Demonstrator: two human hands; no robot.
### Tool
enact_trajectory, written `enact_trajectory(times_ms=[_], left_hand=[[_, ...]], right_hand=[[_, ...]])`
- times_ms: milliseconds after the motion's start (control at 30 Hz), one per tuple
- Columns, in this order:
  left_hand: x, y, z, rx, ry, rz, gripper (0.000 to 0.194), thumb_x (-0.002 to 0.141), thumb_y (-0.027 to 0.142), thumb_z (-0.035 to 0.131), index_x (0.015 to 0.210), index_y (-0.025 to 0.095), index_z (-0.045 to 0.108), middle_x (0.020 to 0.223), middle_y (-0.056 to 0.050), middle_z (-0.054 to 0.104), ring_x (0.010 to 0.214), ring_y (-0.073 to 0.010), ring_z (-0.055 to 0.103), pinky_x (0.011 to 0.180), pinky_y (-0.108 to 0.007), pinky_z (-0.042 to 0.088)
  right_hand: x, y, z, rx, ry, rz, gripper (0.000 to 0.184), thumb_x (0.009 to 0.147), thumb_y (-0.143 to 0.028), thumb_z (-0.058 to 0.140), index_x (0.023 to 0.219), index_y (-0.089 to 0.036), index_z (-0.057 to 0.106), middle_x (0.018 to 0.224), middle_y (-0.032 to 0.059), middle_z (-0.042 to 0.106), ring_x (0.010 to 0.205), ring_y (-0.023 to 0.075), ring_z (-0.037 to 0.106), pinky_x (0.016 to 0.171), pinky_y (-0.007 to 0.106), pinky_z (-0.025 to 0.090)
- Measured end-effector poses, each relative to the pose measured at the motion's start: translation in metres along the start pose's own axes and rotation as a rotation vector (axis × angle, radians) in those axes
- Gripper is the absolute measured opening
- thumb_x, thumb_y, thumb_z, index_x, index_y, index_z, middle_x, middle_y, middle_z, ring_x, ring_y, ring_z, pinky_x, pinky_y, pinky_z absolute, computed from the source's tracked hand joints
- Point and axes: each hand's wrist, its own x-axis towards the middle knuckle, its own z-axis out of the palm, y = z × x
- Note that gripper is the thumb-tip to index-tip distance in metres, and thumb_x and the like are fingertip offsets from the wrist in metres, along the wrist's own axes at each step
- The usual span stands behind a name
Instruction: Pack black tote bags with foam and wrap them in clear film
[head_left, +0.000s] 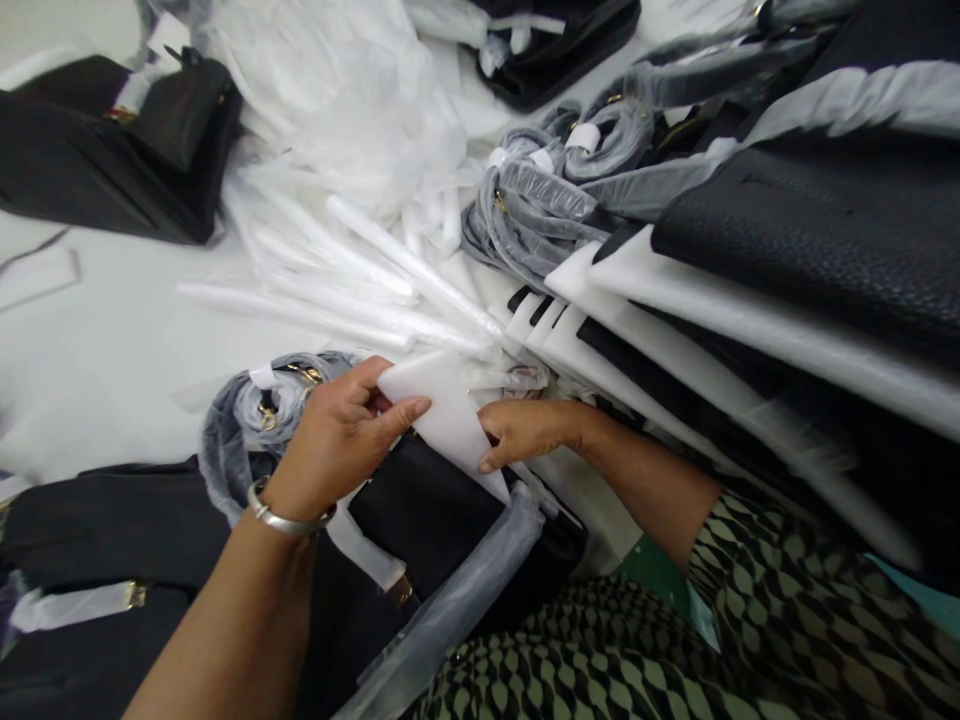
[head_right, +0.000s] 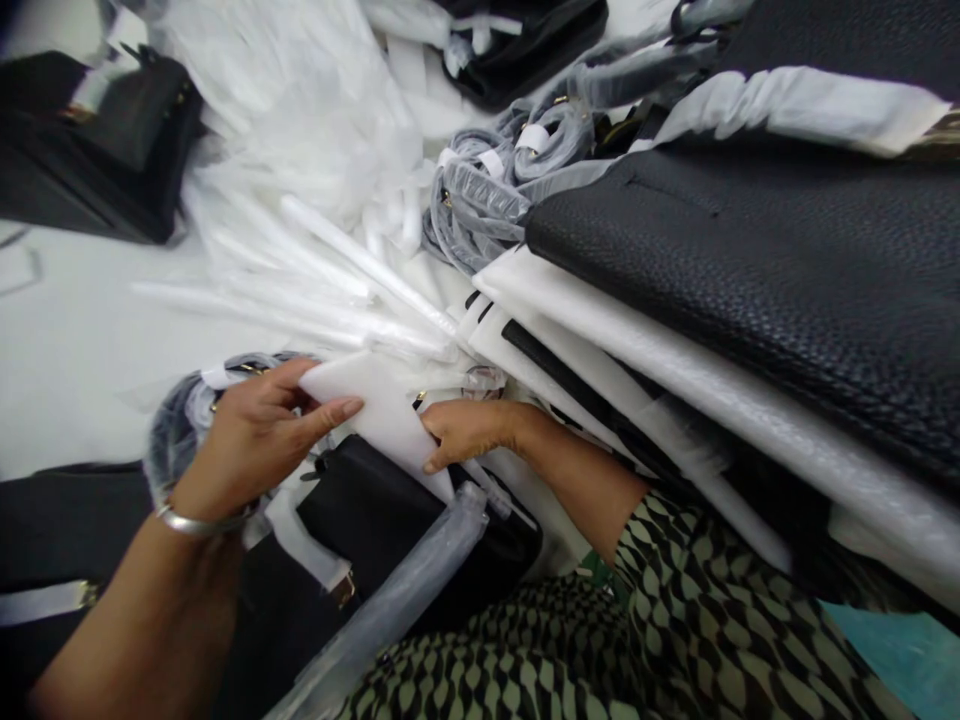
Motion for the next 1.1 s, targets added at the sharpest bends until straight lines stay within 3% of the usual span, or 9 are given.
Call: enact_trajectory(times_ms=[100, 167, 333, 467, 567, 700, 933, 1033, 1100], left_hand=[[0.007, -0.01, -0.002, -0.074, -0.11, -0.076, 0.028, 0.073, 0.046, 0.065, 0.079, 0.019, 0.06, 0.06, 0.003, 0.056, 0.054, -0.0139, 0.051, 0.05, -0.023, 0.04], [0.007, -0.02, -0.003, -0.14, -0.17, -0.122, 0.028, 0.071, 0.046, 0.067, 0.077, 0.019, 0.06, 0.059, 0.003, 0.058, 0.053, -0.0145, 0.052, 0.049, -0.024, 0.04], [0.011, -0.04, -0.008, -0.288, -0.202, -0.217, 0.031, 0.066, 0.043, 0.074, 0.081, 0.018, 0.062, 0.063, 0.001, 0.062, 0.057, -0.016, 0.056, 0.054, -0.025, 0.045], [0.018, -0.038, -0.007, -0.255, -0.257, -0.161, 0.037, 0.068, 0.044, 0.071, 0.092, 0.016, 0.064, 0.081, -0.003, 0.066, 0.071, -0.0192, 0.06, 0.066, -0.03, 0.05], [0.017, -0.038, 0.0, -0.352, -0.204, -0.221, 0.049, 0.066, 0.046, 0.073, 0.101, 0.014, 0.062, 0.084, -0.004, 0.067, 0.075, -0.0198, 0.061, 0.069, -0.031, 0.052], [0.009, -0.045, 0.01, -0.604, -0.133, -0.318, 0.055, 0.059, 0.043, 0.079, 0.102, 0.014, 0.06, 0.077, -0.001, 0.066, 0.067, -0.0163, 0.061, 0.064, -0.028, 0.051], [0.014, -0.037, 0.008, -0.57, -0.122, -0.336, 0.037, 0.059, 0.029, 0.075, 0.088, 0.015, 0.058, 0.061, 0.004, 0.06, 0.048, -0.0118, 0.054, 0.047, -0.022, 0.043], [0.013, -0.031, 0.009, -0.553, -0.131, -0.291, 0.023, 0.063, 0.022, 0.067, 0.082, 0.016, 0.056, 0.061, 0.003, 0.059, 0.048, -0.0123, 0.054, 0.046, -0.024, 0.043], [0.006, -0.028, 0.013, -0.487, -0.133, -0.271, 0.015, 0.066, 0.017, 0.062, 0.079, 0.016, 0.055, 0.059, 0.002, 0.057, 0.048, -0.0131, 0.053, 0.045, -0.025, 0.042]], right_hand=[[-0.041, 0.015, 0.017, 0.193, 0.474, 0.11, 0.019, 0.072, -0.024, 0.063, 0.09, -0.016, 0.063, 0.079, -0.0009, 0.062, 0.07, 0.0128, 0.054, 0.064, 0.023, 0.042], [-0.073, 0.022, 0.035, 0.222, 0.639, 0.248, 0.015, 0.073, -0.025, 0.061, 0.084, -0.016, 0.064, 0.075, -0.0004, 0.061, 0.068, 0.0127, 0.053, 0.062, 0.024, 0.041], [-0.117, 0.02, 0.096, 0.315, 0.455, 0.398, 0.01, 0.072, -0.022, 0.057, 0.074, -0.017, 0.066, 0.069, 0.0, 0.061, 0.065, 0.0133, 0.054, 0.06, 0.024, 0.039], [-0.111, 0.005, 0.126, 0.139, 0.553, 0.476, 0.017, 0.077, -0.023, 0.051, 0.088, -0.021, 0.064, 0.079, 0.0008, 0.064, 0.075, 0.0162, 0.057, 0.068, 0.028, 0.041], [-0.107, -0.003, 0.131, 0.034, 0.597, 0.458, 0.017, 0.08, -0.023, 0.047, 0.088, -0.022, 0.062, 0.086, 0.0026, 0.063, 0.083, 0.0186, 0.057, 0.077, 0.032, 0.041], [-0.105, -0.005, 0.129, 0.243, 0.573, 0.394, 0.019, 0.08, -0.03, 0.047, 0.085, -0.021, 0.063, 0.083, 0.0026, 0.063, 0.079, 0.0185, 0.056, 0.075, 0.031, 0.042], [-0.085, 0.015, 0.129, 0.647, 0.56, 0.46, 0.023, 0.065, -0.039, 0.057, 0.057, -0.018, 0.049, 0.052, -0.0041, 0.043, 0.049, 0.0093, 0.035, 0.047, 0.023, 0.025], [-0.079, 0.022, 0.135, 0.623, 0.537, 0.552, 0.024, 0.058, -0.037, 0.059, 0.052, -0.021, 0.042, 0.046, -0.0065, 0.032, 0.043, 0.0076, 0.027, 0.043, 0.024, 0.018], [-0.081, 0.023, 0.141, 0.512, 0.536, 0.576, 0.026, 0.058, -0.041, 0.058, 0.05, -0.023, 0.041, 0.044, -0.0053, 0.031, 0.041, 0.0102, 0.031, 0.041, 0.026, 0.024]])
